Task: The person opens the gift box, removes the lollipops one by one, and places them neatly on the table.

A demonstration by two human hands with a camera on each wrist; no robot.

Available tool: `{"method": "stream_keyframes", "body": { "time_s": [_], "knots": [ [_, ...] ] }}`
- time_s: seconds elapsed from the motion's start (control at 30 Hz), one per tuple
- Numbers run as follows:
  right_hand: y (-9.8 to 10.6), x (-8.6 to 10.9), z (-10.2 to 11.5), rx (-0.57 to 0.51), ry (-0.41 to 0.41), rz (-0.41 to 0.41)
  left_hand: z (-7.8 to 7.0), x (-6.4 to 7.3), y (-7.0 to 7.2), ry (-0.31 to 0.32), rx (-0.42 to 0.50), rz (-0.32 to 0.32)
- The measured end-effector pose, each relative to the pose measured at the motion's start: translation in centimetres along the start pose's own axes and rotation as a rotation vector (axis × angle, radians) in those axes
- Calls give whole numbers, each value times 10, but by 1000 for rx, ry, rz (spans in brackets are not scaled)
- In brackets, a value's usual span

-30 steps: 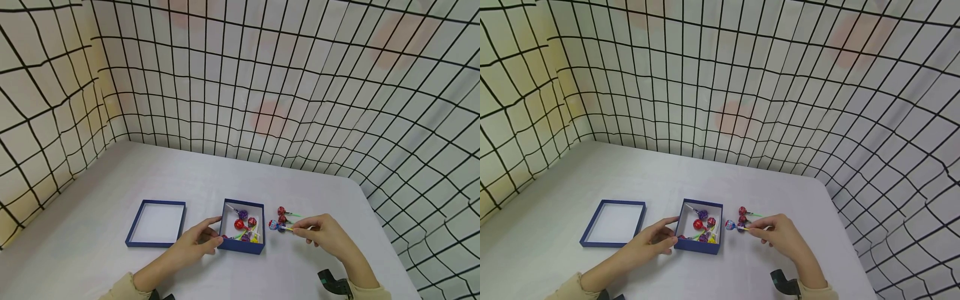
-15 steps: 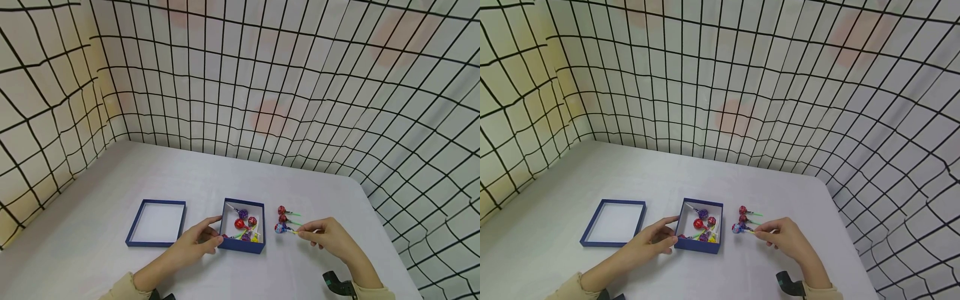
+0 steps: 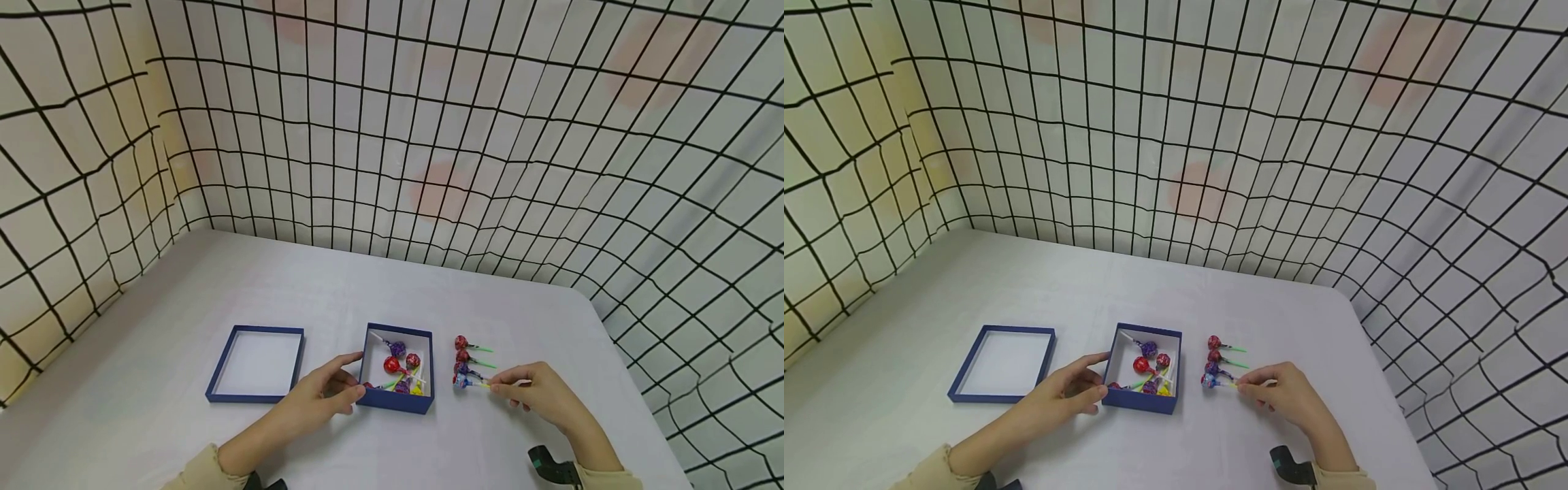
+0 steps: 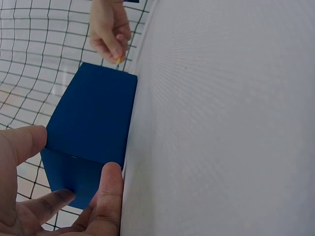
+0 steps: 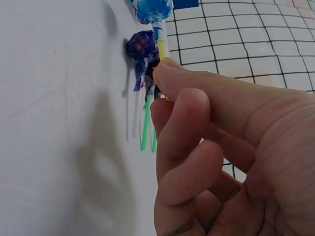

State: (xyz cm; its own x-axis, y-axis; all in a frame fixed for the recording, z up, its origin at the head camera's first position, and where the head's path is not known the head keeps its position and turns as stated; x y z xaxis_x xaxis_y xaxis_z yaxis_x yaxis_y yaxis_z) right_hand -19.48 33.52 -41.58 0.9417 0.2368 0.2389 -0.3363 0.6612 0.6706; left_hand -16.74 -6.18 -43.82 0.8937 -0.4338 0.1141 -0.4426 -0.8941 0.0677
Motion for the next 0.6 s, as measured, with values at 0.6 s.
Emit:
{"method": "stream_keyframes", "body": {
  "time_s": [0.6],
  "knots": [
    [-5,-4,-11,5,-43,2,0,-1,0,-12,2,4]
  ]
}}
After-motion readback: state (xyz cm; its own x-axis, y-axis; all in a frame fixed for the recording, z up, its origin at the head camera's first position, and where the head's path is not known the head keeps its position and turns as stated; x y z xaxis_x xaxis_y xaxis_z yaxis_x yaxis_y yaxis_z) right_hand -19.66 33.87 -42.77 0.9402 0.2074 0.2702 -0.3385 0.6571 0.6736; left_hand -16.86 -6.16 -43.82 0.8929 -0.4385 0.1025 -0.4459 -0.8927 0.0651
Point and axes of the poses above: each hand's wrist, its own x-axis away from the middle knuckle, its own y-axis out of the back of the hand, z = x × y, the point moved 3 cm from there along -x, towards the middle knuckle, and after that the axes turned 7 degrees about x, right-handed, at the moved point
